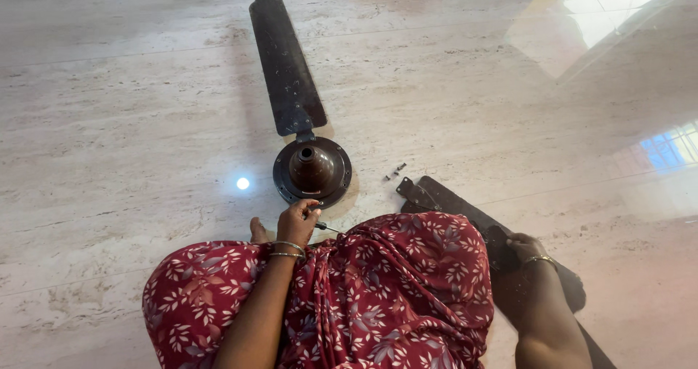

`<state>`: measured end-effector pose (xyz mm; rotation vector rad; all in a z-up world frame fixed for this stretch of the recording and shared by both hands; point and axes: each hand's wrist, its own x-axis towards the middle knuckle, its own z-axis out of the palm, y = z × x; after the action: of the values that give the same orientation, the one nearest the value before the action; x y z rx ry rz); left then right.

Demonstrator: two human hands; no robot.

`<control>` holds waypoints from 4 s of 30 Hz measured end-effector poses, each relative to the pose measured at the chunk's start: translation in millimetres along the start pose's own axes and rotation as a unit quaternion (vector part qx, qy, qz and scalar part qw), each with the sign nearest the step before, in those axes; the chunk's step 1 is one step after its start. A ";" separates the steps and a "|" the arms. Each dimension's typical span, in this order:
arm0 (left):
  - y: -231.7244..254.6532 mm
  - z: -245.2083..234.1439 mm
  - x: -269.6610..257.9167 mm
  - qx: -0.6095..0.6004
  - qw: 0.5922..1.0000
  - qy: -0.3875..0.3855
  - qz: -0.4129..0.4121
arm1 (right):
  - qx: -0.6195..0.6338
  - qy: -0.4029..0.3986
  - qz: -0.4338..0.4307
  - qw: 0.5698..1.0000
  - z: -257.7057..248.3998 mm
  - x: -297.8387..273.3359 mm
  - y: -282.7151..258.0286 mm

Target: The person sits on the floor and uses a screwdriver to remove screws from the central hub of a ceiling fan. They detach the fan blades one by one and place them on the floor next to them.

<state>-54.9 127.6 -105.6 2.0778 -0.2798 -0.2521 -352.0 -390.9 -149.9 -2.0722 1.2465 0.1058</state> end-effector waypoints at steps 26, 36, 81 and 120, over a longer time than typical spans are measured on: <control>31.9 -56.4 0.8 0.154 0.987 -0.034 -0.034 | -0.253 -0.073 -0.111 0.958 75.0 120.8 -171.8; 23.0 -43.6 10.1 0.017 0.999 -0.030 -0.013 | -0.240 -0.069 -0.291 0.923 159.6 64.5 -304.0; -6.3 -10.9 8.1 -0.038 0.991 0.072 0.111 | -0.052 -0.205 -0.345 0.914 218.4 -128.5 -326.8; -113.1 -5.5 102.1 0.058 0.974 0.064 -0.211 | 0.293 -0.305 -0.093 0.901 269.9 -22.3 -280.8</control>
<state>54.6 156.8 -207.5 2.2449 0.2357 -0.3595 -64.9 -130.6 -195.1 -1.4475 0.5867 0.2382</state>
